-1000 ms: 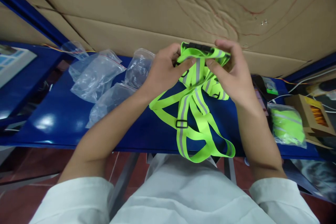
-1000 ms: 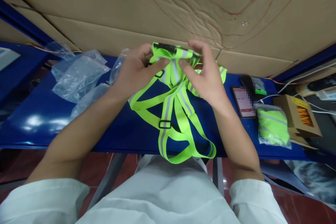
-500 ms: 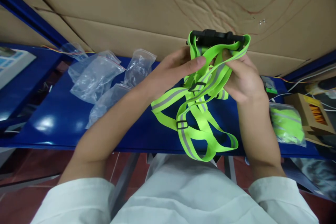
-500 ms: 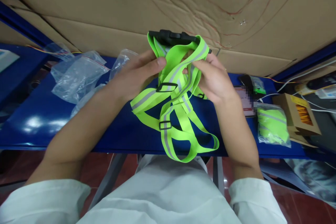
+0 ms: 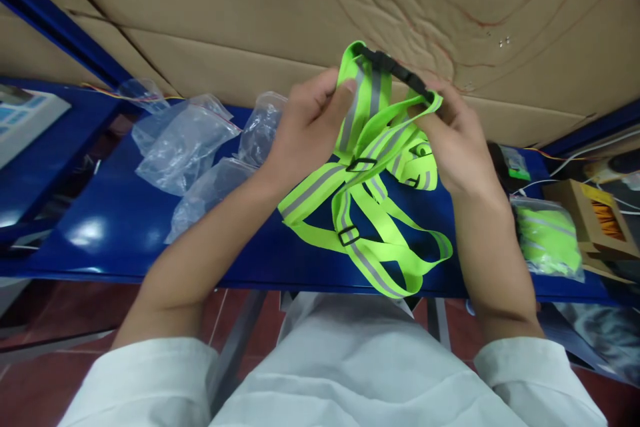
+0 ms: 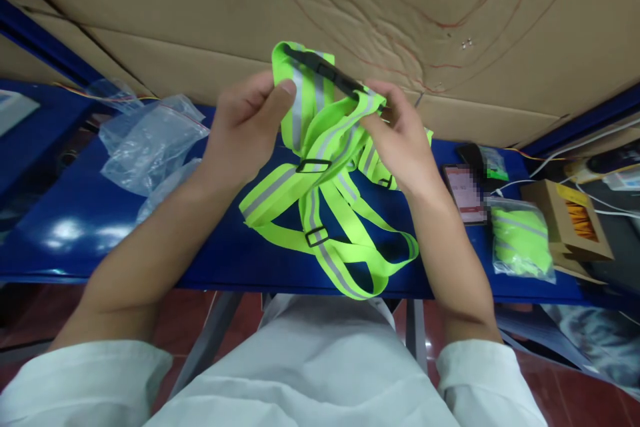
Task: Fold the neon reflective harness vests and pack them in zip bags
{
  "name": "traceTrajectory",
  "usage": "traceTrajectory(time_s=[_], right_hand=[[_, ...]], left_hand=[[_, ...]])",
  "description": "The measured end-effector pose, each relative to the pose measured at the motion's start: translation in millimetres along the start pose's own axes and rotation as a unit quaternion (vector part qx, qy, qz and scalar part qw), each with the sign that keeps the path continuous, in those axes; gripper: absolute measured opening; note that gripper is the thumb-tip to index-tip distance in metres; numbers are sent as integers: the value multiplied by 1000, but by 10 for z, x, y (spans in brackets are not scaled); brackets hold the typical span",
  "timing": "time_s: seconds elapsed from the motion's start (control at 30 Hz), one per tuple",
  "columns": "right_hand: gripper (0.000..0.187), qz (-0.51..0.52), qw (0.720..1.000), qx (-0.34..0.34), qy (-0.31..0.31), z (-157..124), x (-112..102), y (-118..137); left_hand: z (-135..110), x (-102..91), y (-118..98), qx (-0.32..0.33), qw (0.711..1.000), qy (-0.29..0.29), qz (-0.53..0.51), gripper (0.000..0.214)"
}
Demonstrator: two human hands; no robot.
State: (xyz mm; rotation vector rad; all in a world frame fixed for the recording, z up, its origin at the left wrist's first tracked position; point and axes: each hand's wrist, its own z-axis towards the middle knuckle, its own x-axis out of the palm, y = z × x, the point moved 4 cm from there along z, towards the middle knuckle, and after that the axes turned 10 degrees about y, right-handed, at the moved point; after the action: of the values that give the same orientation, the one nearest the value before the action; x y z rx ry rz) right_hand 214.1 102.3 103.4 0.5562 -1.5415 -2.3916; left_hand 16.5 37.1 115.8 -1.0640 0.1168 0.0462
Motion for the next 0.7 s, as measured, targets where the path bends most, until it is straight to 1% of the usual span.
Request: traceTrajectory(time_s=[0.03, 0.07, 0.1, 0.13, 0.17, 0.2, 0.27, 0.33, 0.37, 0.43, 0.5, 0.57, 0.63, 0.67, 0.7], right_hand=[[30, -18, 1000, -10, 1, -23, 7, 40], [26, -31, 999, -12, 10, -43, 22, 72], [18, -37, 999, -7, 28, -58, 44, 96], [11, -37, 998, 3, 52, -70, 67, 111], [8, -30, 996, 15, 78, -78, 89, 118], [9, -19, 994, 27, 103, -83, 107, 119], [15, 7, 987, 50, 150, -88, 128, 105], [23, 38, 978, 73, 193, -91, 137, 78], [30, 52, 971, 87, 215, -95, 143, 63], [49, 66, 957, 109, 261, -114, 169, 41], [68, 61, 947, 109, 297, -147, 224, 43], [78, 51, 940, 95, 324, -195, 327, 64], [83, 55, 939, 75, 330, -246, 473, 92], [82, 62, 943, 65, 320, -263, 548, 103], [79, 65, 951, 55, 296, -270, 613, 109]], left_hand=[[2, -5, 0, 4, 1000, 5, -27, 26], [4, -4, 8, 1, 998, 18, -67, 18], [6, 7, 26, -15, 992, 42, -115, 12], [7, 24, 49, -39, 984, 69, -159, 10], [5, 43, 73, -68, 974, 96, -191, 13], [2, 60, 100, -100, 965, 121, -211, 14], [3, 74, 150, -144, 954, 144, -219, 14], [23, 52, 188, -142, 961, 124, -201, 10], [37, 29, 201, -128, 969, 101, -185, 7], [58, -28, 201, -80, 986, 45, -142, 1], [53, -79, 156, -24, 996, -2, -85, 8], [17, -114, 69, 22, 999, -35, -16, 16], [-40, -124, -44, 49, 996, -55, 58, 25], [-69, -120, -99, 53, 993, -58, 88, 29], [-96, -112, -151, 55, 991, -58, 110, 35]])
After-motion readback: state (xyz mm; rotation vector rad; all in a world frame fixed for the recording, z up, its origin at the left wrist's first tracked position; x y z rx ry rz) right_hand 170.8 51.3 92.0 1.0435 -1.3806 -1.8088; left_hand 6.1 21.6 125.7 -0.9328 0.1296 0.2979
